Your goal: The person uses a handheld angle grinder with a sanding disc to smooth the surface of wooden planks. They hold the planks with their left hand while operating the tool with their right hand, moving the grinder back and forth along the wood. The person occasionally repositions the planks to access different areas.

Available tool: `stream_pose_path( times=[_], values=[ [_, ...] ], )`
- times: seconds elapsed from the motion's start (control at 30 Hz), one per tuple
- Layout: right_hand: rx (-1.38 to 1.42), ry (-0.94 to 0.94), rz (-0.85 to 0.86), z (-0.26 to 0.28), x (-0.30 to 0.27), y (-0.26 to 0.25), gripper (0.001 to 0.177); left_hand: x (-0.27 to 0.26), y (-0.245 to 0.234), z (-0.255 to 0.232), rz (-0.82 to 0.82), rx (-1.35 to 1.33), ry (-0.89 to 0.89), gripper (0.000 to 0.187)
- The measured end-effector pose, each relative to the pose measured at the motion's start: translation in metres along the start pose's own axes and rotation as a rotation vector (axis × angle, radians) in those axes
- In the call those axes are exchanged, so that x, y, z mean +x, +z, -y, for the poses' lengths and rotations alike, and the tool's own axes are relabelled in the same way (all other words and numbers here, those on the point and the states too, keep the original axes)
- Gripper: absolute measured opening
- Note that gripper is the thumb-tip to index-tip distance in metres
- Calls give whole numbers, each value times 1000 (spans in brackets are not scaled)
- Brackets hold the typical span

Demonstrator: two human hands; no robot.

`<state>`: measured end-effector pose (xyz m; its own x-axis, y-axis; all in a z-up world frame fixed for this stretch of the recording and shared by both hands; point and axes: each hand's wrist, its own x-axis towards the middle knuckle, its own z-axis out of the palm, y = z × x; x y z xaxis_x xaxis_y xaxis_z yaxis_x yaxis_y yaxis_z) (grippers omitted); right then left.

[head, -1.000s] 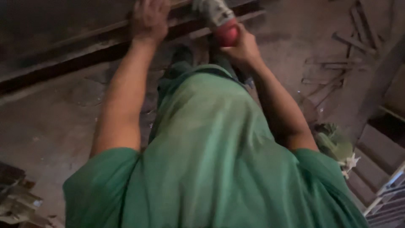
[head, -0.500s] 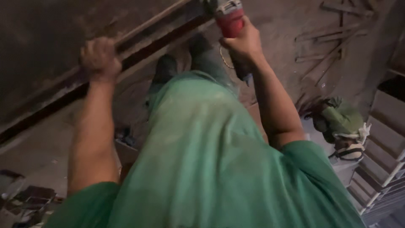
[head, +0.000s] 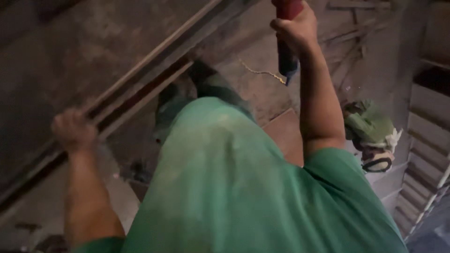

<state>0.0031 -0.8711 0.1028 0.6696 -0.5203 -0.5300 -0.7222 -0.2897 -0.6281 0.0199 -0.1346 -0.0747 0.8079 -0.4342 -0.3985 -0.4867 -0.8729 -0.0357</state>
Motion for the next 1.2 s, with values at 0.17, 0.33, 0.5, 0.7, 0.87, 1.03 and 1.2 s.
stream_pose_path(
  times=[0.17,0.33,0.5,0.7,0.87,1.03,1.2],
  values=[
    [245,125,-40,-48,57,-48,23,-7,-23,-9,-45,-218,-115,49],
    [264,18,-20,-120,102,-87,23,1,-41,-17,-11,-233,-173,51],
    [315,-45,-93,-146,112,-104,22,8,-52,-22,115,-68,-185,24],
    [434,-129,-186,-125,73,-109,22,10,-87,-34,-37,-147,5,30],
    [663,-149,-244,-86,45,-92,21,31,-128,-43,132,-248,-75,30],
    [943,-13,-249,-51,-56,-30,19,38,-170,-51,329,-459,-139,76],
    [747,179,-285,-32,-129,28,24,36,-141,-48,6,-261,208,64]
  ],
)
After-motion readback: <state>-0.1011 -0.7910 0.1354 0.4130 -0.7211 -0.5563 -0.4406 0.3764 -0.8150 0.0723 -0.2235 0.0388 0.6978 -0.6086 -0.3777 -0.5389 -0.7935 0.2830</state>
